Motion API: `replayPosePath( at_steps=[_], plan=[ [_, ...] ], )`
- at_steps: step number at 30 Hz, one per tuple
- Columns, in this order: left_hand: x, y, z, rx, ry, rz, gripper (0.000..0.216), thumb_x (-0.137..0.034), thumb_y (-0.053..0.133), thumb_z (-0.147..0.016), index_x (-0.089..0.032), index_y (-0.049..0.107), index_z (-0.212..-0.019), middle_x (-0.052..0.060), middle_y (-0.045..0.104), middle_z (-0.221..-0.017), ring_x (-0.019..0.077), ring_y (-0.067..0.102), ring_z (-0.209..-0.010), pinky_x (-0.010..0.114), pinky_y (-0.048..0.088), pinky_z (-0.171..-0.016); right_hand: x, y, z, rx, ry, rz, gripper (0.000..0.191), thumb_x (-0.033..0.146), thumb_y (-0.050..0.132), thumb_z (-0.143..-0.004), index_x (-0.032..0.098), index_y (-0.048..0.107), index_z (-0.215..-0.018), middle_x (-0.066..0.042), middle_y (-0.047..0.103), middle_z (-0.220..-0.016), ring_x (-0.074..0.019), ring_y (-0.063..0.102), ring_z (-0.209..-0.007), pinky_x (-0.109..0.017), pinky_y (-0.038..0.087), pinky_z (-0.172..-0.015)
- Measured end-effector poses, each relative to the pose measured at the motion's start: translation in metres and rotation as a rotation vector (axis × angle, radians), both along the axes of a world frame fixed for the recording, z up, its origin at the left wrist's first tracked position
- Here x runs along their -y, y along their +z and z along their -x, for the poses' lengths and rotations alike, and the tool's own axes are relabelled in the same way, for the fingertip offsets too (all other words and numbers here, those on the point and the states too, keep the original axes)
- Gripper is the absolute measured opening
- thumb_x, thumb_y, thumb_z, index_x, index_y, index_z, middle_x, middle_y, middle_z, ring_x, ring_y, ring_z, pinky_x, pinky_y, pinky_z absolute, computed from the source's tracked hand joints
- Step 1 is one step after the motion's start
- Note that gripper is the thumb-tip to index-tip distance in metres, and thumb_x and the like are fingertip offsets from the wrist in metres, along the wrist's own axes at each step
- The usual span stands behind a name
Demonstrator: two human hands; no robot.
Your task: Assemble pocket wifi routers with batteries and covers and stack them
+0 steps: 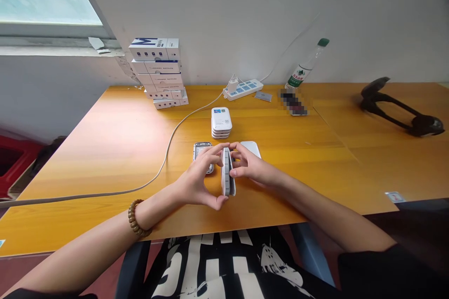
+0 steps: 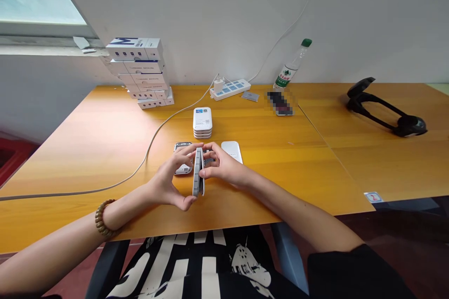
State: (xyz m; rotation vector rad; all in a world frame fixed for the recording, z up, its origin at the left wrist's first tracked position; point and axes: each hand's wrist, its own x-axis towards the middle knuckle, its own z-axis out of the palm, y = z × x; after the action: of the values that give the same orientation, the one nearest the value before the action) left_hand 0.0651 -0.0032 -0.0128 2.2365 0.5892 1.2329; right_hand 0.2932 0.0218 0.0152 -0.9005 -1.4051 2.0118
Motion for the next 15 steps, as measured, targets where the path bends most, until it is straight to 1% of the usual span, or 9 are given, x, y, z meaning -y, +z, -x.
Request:
replayPosePath(
  at_steps=[2, 4, 6, 8, 10, 11, 13, 15],
  plan=[
    [0.002, 0.0, 0.001, 0.014, -0.02, 0.029, 0.07, -0.038, 0.091, -0.065, -0.026, 0.047, -0.118, 0.024, 0.051, -0.158, 0.0452, 0.052, -0.148, 0.07, 0.045, -0.113, 0.002, 0.002, 0.0, 0.001, -0.003, 0.029, 0.068, 0.032, 0.094, -0.068, 0.027, 0.052, -0.122, -0.005, 0.065, -0.121, -0.0253, 0.067, -0.111, -0.04, 0.057, -0.092],
    [0.003, 0.0, 0.002, 0.063, -0.038, 0.105, 0.068, -0.04, 0.091, -0.065, -0.026, 0.046, -0.114, 0.022, 0.051, -0.158, 0.0436, 0.054, -0.146, 0.065, 0.052, -0.109, 0.002, 0.005, -0.001, 0.0, -0.035, 0.077, 0.058, 0.03, 0.089, -0.071, 0.028, 0.053, -0.116, -0.002, 0.067, -0.109, -0.0234, 0.069, -0.099, -0.037, 0.058, -0.082],
    [0.002, 0.0, 0.005, 0.125, -0.05, 0.185, 0.067, -0.041, 0.091, -0.066, -0.027, 0.044, -0.113, 0.021, 0.049, -0.158, 0.0418, 0.057, -0.143, 0.059, 0.058, -0.104, 0.001, 0.009, -0.003, -0.002, -0.058, 0.118, 0.049, 0.033, 0.084, -0.076, 0.027, 0.054, -0.114, -0.001, 0.068, -0.101, -0.0225, 0.07, -0.088, -0.036, 0.059, -0.074],
    [-0.001, 0.0, 0.008, 0.178, -0.077, 0.236, 0.067, -0.042, 0.09, -0.07, -0.028, 0.044, -0.116, 0.02, 0.045, -0.16, 0.0386, 0.061, -0.137, 0.056, 0.06, -0.102, -0.002, 0.014, -0.005, 0.015, -0.045, 0.102, 0.047, 0.036, 0.082, -0.079, 0.027, 0.054, -0.116, -0.002, 0.07, -0.103, -0.0241, 0.073, -0.085, -0.039, 0.06, -0.073],
    [-0.003, 0.0, 0.011, 0.187, -0.112, 0.262, 0.07, -0.041, 0.09, -0.072, -0.028, 0.044, -0.124, 0.018, 0.042, -0.159, 0.0356, 0.063, -0.134, 0.057, 0.059, -0.106, -0.009, 0.019, -0.01, 0.047, -0.066, 0.049, 0.047, 0.035, 0.079, -0.08, 0.027, 0.054, -0.119, -0.005, 0.072, -0.11, -0.0261, 0.076, -0.086, -0.042, 0.062, -0.075],
    [-0.004, 0.001, 0.012, 0.178, -0.119, 0.275, 0.074, -0.042, 0.09, -0.073, -0.029, 0.045, -0.129, 0.018, 0.041, -0.158, 0.0353, 0.061, -0.136, 0.057, 0.059, -0.107, -0.015, 0.021, -0.013, 0.068, -0.108, 0.023, 0.046, 0.033, 0.077, -0.08, 0.027, 0.054, -0.12, -0.005, 0.072, -0.111, -0.0265, 0.077, -0.086, -0.044, 0.063, -0.076],
    [-0.005, 0.003, 0.014, 0.1, -0.112, 0.278, 0.081, -0.042, 0.09, -0.072, -0.029, 0.046, -0.138, 0.017, 0.041, -0.155, 0.038, 0.052, -0.143, 0.058, 0.058, -0.109, -0.027, 0.024, -0.021, 0.132, -0.249, -0.045, 0.045, 0.027, 0.07, -0.079, 0.026, 0.053, -0.121, -0.005, 0.073, -0.109, -0.0269, 0.078, -0.087, -0.045, 0.064, -0.078],
    [-0.003, 0.006, 0.015, -0.03, -0.1, 0.258, 0.079, -0.042, 0.089, -0.071, -0.029, 0.052, -0.139, 0.017, 0.041, -0.154, 0.0411, 0.046, -0.146, 0.06, 0.058, -0.109, -0.041, 0.023, -0.031, 0.261, -0.398, -0.156, 0.046, 0.023, 0.067, -0.077, 0.026, 0.053, -0.121, -0.006, 0.074, -0.106, -0.0267, 0.077, -0.088, -0.043, 0.064, -0.077]
  ],
)
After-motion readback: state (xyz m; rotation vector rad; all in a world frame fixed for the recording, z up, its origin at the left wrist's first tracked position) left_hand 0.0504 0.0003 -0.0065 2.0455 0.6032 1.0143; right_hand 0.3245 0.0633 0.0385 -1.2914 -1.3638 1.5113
